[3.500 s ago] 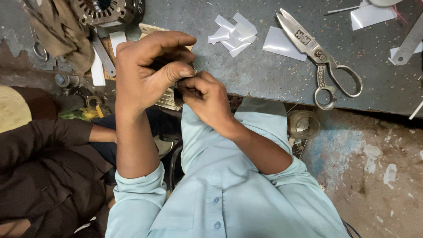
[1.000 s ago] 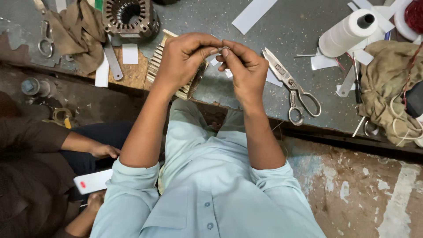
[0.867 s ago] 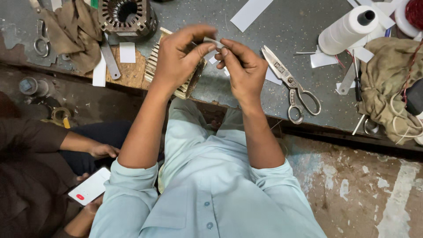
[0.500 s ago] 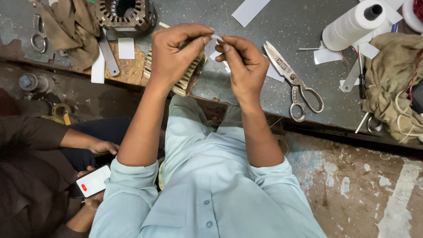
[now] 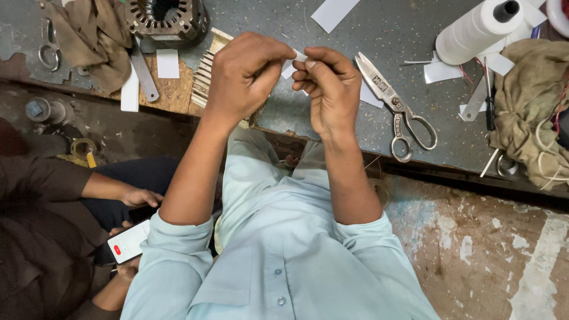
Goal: The person inserts small white rectangular pieces into the slots of a cylindrical metal stator core. They repeatedly pick up pieces from the table and place them into the core, rotating the core as needed. A second person is visible nearby using a phone.
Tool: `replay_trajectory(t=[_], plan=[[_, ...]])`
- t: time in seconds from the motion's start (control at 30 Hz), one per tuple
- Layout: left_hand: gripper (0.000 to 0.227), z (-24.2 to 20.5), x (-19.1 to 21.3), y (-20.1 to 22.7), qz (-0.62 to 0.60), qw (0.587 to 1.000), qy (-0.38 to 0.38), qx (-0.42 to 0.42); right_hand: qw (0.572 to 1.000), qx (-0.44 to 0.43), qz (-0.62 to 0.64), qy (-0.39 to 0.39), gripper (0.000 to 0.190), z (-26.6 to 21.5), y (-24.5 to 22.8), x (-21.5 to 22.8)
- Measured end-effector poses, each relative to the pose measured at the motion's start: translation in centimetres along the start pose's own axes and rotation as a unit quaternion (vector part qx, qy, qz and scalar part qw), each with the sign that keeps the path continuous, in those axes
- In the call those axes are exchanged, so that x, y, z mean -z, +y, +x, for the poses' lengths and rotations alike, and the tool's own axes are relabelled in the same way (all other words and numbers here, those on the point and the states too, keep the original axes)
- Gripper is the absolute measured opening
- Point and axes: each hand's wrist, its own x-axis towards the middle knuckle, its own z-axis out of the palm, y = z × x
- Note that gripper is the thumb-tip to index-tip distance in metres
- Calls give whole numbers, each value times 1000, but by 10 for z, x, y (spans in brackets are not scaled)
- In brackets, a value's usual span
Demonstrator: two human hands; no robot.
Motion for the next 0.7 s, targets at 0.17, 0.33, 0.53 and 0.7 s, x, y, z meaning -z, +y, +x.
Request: replay_trajectory(t=[0.17, 0.33, 0.53, 0.7], plan=[[21, 3, -5, 1, 57, 996, -39, -52, 991, -95, 94, 25, 16, 7, -5, 15], [12, 2, -10, -3, 39, 998, -44, -19, 979, -172, 110, 20, 16, 10, -6, 25], [14, 0, -4, -5, 19, 999, -48, 12, 998, -44, -40, -9, 17, 1, -16, 14], [17, -2, 2, -6, -59, 990, 0, 127, 987, 64, -142, -39, 18, -7, -7, -4]])
